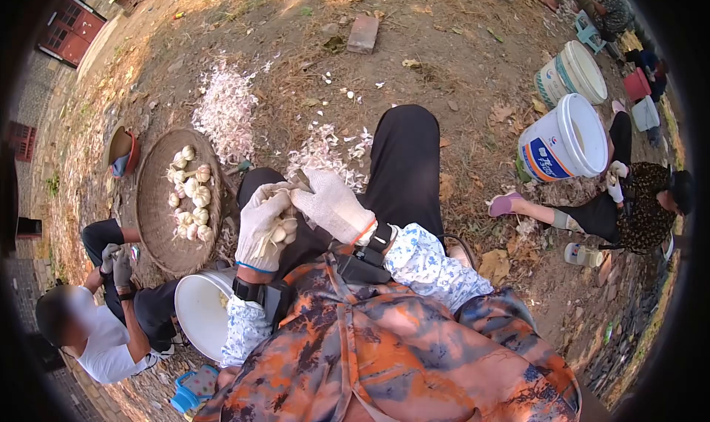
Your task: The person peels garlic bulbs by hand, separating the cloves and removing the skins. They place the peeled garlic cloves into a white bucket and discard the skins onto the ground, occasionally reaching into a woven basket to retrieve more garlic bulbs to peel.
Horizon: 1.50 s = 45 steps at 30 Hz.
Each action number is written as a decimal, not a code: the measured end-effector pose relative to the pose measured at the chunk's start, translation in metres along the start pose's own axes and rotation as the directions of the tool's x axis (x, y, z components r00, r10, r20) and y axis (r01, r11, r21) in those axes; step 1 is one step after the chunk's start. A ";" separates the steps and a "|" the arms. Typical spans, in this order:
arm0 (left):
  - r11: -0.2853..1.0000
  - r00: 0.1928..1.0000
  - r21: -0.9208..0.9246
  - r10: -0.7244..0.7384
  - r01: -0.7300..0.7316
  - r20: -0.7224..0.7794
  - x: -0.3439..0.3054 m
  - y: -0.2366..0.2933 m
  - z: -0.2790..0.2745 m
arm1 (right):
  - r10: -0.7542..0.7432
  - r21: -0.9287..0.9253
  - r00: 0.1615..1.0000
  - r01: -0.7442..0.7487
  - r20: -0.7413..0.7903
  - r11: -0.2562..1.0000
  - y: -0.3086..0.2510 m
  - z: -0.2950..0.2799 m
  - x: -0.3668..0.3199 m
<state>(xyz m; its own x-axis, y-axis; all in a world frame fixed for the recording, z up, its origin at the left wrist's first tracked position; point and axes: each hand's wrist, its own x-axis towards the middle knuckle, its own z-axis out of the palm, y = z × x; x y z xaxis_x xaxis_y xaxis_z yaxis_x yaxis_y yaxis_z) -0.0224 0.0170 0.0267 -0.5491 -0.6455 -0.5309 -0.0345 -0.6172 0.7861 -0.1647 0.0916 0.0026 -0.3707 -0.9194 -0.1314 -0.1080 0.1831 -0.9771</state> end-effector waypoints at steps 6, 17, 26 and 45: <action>0.946 0.981 -0.317 -0.014 0.076 0.192 0.007 -0.011 -0.018 | 0.222 0.497 0.955 -0.291 0.195 0.817 -0.004 -0.006 -0.001; 0.953 0.989 -0.293 -0.036 0.078 0.144 0.020 -0.020 -0.039 | 0.269 0.618 0.953 -0.294 0.137 0.729 0.003 -0.016 0.005; 0.958 0.979 -0.260 -0.076 0.125 0.190 0.013 -0.005 -0.033 | -0.402 -0.584 0.886 0.204 -0.232 0.786 0.058 -0.018 0.019; 0.972 0.964 -0.033 -0.227 0.233 0.137 0.016 -0.015 -0.024 | -0.224 -0.416 0.957 0.282 0.184 0.865 -0.007 0.013 0.011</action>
<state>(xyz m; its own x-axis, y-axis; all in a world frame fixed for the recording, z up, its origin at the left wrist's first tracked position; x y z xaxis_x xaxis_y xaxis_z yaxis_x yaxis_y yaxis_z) -0.0106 0.0050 -0.0008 -0.6363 -0.4207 -0.6466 -0.1339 -0.7653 0.6297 -0.1562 0.0761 0.0059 -0.1611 -0.9850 0.0625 -0.5813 0.0436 -0.8125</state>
